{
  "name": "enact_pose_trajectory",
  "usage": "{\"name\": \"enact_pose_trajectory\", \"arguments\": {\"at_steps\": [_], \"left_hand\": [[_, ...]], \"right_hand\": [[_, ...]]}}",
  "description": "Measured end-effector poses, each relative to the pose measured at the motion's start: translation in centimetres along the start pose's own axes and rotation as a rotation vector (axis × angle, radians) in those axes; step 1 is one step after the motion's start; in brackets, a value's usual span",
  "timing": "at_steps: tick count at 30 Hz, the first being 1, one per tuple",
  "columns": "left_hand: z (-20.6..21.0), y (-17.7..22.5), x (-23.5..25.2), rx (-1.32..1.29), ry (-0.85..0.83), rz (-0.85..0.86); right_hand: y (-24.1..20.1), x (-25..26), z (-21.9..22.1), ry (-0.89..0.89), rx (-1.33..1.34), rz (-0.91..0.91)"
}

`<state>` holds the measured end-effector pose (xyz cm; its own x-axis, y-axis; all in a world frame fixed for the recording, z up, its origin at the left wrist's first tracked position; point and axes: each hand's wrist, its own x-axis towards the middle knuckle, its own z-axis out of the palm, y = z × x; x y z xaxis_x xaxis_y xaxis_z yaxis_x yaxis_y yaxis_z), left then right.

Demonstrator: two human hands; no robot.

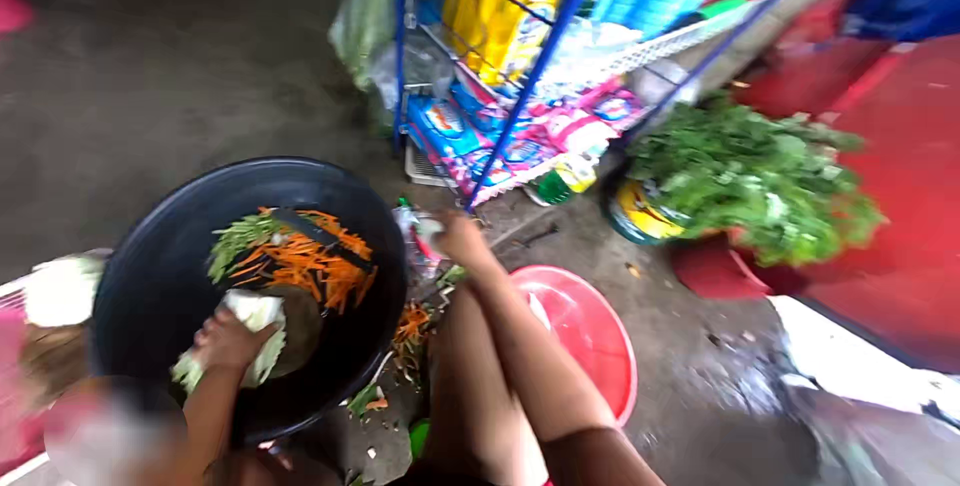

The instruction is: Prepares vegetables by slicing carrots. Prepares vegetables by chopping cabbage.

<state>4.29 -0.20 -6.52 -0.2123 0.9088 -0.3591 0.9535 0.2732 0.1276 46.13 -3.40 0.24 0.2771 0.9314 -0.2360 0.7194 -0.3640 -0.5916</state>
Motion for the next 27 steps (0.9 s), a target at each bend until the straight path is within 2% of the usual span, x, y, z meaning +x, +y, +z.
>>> {"name": "enact_pose_trajectory", "arguments": {"at_steps": [3,6,9,12,16,18,21,23,27], "left_hand": [[-1.9,-1.0,0.8,-0.078,-0.118,0.003],[-3.9,-2.8,1.3,-0.237,-0.195,0.072],[-5.5,-4.4,1.3,-0.445,-0.213,0.117],[-5.5,-5.4,1.8,-0.482,-0.228,0.176],[-3.6,-4.9,3.0,-0.314,-0.162,0.192],[-3.7,-5.0,3.6,-0.305,-0.154,0.18],[-3.9,-6.0,4.8,-0.327,-0.148,0.152],[-3.8,-6.5,5.6,-0.233,-0.144,0.046],[-3.9,-7.0,6.4,-0.178,-0.22,-0.068]], "right_hand": [[4.3,0.0,-1.6,0.027,-0.103,0.137],[5.2,-0.3,-1.8,-0.016,-0.112,0.191],[2.3,-0.3,-1.5,0.029,-0.08,0.12],[-2.7,-0.5,0.2,0.001,-0.029,-0.053],[-8.6,-1.2,6.7,-0.256,0.127,-0.259],[-10.8,-1.8,11.3,-0.509,0.236,-0.195],[-11.9,-2.3,18.3,-0.778,0.282,0.048],[-12.3,-3.0,21.3,-0.819,0.266,0.175],[-12.8,-4.7,24.2,-0.759,0.386,0.277]]}}
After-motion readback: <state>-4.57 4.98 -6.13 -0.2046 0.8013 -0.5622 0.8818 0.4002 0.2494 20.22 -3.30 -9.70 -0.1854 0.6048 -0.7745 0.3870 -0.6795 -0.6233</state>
